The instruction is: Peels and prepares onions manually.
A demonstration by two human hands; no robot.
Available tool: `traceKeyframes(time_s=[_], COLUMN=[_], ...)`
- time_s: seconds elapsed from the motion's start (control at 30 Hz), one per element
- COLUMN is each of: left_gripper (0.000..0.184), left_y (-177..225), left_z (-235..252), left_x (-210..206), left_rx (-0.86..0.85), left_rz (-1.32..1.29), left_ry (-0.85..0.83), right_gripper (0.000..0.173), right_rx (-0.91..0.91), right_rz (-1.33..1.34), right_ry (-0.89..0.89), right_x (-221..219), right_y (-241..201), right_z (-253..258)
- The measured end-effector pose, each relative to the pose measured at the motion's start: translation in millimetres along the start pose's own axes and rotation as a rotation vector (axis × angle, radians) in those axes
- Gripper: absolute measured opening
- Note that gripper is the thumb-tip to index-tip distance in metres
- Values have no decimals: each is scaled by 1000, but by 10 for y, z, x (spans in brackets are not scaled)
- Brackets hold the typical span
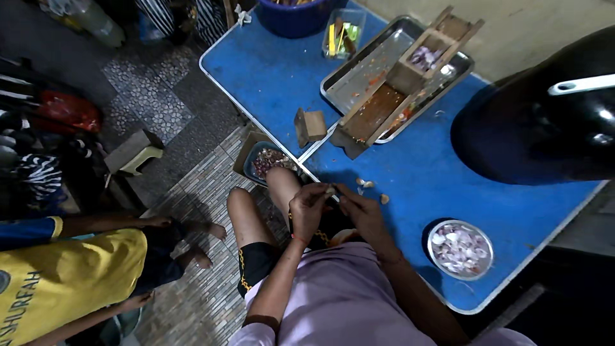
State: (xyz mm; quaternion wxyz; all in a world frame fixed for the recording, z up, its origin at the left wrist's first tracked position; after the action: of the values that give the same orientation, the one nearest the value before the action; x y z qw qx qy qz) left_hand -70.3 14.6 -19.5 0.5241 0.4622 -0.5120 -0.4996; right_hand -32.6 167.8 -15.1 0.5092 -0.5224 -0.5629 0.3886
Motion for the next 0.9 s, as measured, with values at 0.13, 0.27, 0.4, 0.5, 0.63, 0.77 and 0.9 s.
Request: traceKeyframes(time_s=[0.13,0.27,0.4,0.5,0.63,0.77,0.9], left_gripper=[18,23,22,27,26,23,29], left_y=[0,-109,-162,-126,-87,-66,-155], left_z=[31,45,40,30,46,52,50], left_x=[15,-18,-55,-59,-32,-37,-32], left_rx=[-29,54,165,183,173,159,230], left_rz=[-8,-192,-258,-170,-1,32,-224], left_ry=[-39,-96,-121,-82,-84,-104,-152], right_gripper=[33,39,36,35,34,32,34], right_rx=[-168,-280,-296,-221,-189,-206,-159], right_rz=[241,472,481,367,341,263,213], right_ry=[-28,-94,-31,13,-8,64,118], right_x=[26,27,17,-15,-47,51,252], right_y=[-9,86,128,90,78,57,85], right_z=[20,22,6,-21,-28,5,84])
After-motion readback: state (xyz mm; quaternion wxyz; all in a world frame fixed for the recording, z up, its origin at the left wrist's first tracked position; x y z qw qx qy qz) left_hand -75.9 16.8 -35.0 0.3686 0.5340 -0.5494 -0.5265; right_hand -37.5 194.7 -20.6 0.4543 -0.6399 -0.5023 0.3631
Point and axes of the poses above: each hand's wrist, its own z-axis towards the middle knuckle, its own x-axis out of the back of the hand, y = z × x, the point moved 7 cm from there along z, towards the middle knuckle, and after that the axes turned 5 degrees about z, right-handed, at the moved point
